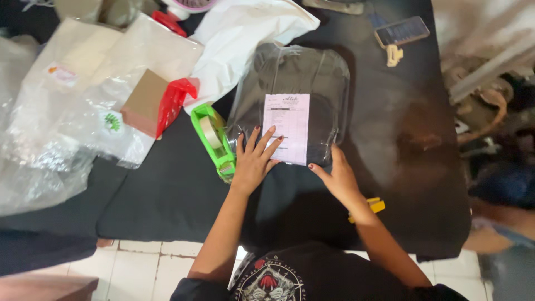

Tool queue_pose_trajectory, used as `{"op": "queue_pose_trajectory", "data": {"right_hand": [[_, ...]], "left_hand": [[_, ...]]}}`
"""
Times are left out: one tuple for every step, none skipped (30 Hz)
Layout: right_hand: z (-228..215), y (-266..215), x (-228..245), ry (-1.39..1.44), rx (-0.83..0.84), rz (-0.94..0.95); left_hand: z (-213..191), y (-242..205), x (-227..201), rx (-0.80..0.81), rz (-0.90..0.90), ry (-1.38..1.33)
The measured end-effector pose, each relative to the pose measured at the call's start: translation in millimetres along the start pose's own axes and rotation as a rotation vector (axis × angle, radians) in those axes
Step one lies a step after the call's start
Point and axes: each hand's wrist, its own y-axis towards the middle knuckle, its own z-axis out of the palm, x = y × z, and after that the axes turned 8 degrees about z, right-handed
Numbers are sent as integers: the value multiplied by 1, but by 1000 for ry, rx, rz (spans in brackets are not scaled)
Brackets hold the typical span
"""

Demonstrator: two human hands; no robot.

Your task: The person folds the edges of a plastic bag containing a dark garment and uses a yellow stapler to secure the bag. The person repeats the stapling process on different sides of the package.

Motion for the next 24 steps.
{"op": "queue_pose_trajectory", "data": {"right_hand": [[-4,-2,-5,37,-3,-36],[-6,-6,-10,73,-6,-72],[-7,-10,-14,128,-26,-6],[-7,-15,-18,185,-47,59],[-7,-25,-21,241,-60,127],[-8,-38,-24,207,-82,135],[-7,-40,-22,178,-110,122],[-7,-41,-21,150,-139,108],[-6,-42,-19,146,-150,113],[-6,-42,-17,143,-162,119],[-4,-49,-15,141,-162,134],[-2,-54,-12,143,-158,132],[-2,-54,-10,143,-157,120],[-2,-57,-7,144,-156,108],[-2,-57,-3,139,-170,97],[-3,-59,0,134,-184,85],[-4,-58,3,129,-195,67],[-6,-56,4,123,-204,99],[-8,-57,5,120,-209,137],[-8,-56,5,117,-214,175],[-8,-57,3,89,-199,105],[-10,-55,0,62,-183,34],[-10,-49,-4,34,-167,-43],[-7,-44,-6,79,-112,5]], "left_hand": [[2,-1,4,2,27,1],[3,-1,10,3,54,1],[6,-1,16,2,82,-3],[9,1,25,-7,103,-13],[10,0,34,-9,117,-25],[10,-5,39,-12,130,-38],[9,-2,48,-8,155,-36],[8,1,56,-6,181,-33],[6,0,63,4,203,-28],[4,4,72,-15,207,-81],[2,5,82,-22,203,-140],[-1,4,91,-29,197,-198],[-5,4,101,-49,177,-185],[-10,4,111,-69,156,-171],[-14,4,118,-95,132,-152],[-14,4,120,-103,136,-189],[-14,3,122,-115,137,-223],[-14,2,122,-127,138,-257],[-12,0,120,-109,61,-295],[-8,-2,115,-92,-16,-334],[-4,-6,108,-69,-93,-375],[-1,-9,102,-44,-147,-371],[2,-10,96,-26,-201,-365],[5,-11,90,-8,-256,-359]]}}
